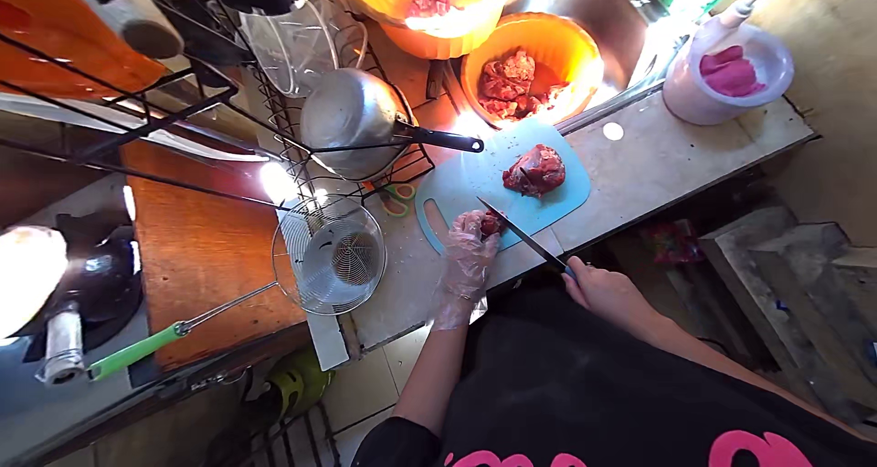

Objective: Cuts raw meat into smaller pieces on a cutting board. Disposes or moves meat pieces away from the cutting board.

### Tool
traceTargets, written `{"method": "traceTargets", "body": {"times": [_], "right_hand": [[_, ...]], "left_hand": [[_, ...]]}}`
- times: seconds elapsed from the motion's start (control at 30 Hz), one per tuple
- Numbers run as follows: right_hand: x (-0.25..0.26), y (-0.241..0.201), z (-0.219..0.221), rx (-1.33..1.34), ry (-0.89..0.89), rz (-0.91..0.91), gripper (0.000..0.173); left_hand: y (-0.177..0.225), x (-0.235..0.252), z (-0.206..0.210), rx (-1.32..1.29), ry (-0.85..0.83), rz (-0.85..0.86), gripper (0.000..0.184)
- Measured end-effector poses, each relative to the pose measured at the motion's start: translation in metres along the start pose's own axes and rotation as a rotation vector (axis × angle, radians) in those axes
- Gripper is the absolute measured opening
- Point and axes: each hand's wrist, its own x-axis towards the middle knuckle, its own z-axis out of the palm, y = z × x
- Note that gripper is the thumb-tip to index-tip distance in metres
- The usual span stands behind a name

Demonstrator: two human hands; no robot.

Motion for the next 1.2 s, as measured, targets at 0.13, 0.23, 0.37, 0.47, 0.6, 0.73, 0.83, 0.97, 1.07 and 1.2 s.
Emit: {"method": "traceTargets", "body": {"times": [0.13,0.23,0.37,0.47,0.6,0.73,0.83,0.97,1.07,1.2], "right_hand": [[-0.005,-0.005,-0.003,-0.049,-0.024,0.013,0.031],[-0.003,-0.011,-0.012,-0.105,-0.129,0.068,0.032],[0.025,-0.027,-0.032,-0.083,-0.474,0.212,0.039],[0.056,-0.039,-0.039,-0.035,-0.582,0.214,0.041],[0.094,-0.051,-0.028,-0.001,-0.551,0.177,0.038],[0.091,-0.046,-0.022,-0.016,-0.525,0.166,0.034],[0.057,-0.028,-0.029,0.016,-0.554,0.191,0.039],[0.06,-0.027,-0.015,0.046,-0.479,0.151,0.035],[0.095,-0.047,-0.008,0.002,-0.458,0.152,0.031],[0.103,-0.056,-0.013,-0.039,-0.453,0.151,0.031]], "left_hand": [[0.0,-0.004,0.006,-0.046,0.034,-0.027,0.038],[-0.001,-0.003,0.005,-0.047,0.033,0.004,0.036],[-0.002,-0.001,0.006,-0.073,0.021,0.007,0.033],[-0.004,-0.002,0.008,-0.094,0.043,0.016,0.035],[-0.012,-0.003,0.012,-0.128,0.077,0.052,0.033],[-0.01,-0.003,0.011,-0.132,0.079,0.04,0.034],[-0.008,-0.003,0.014,-0.147,0.107,0.038,0.033],[-0.013,-0.004,0.014,-0.144,0.101,0.094,0.033],[-0.017,-0.004,0.015,-0.133,0.111,0.123,0.032],[-0.007,-0.003,0.012,-0.095,0.124,0.101,0.031]]}}
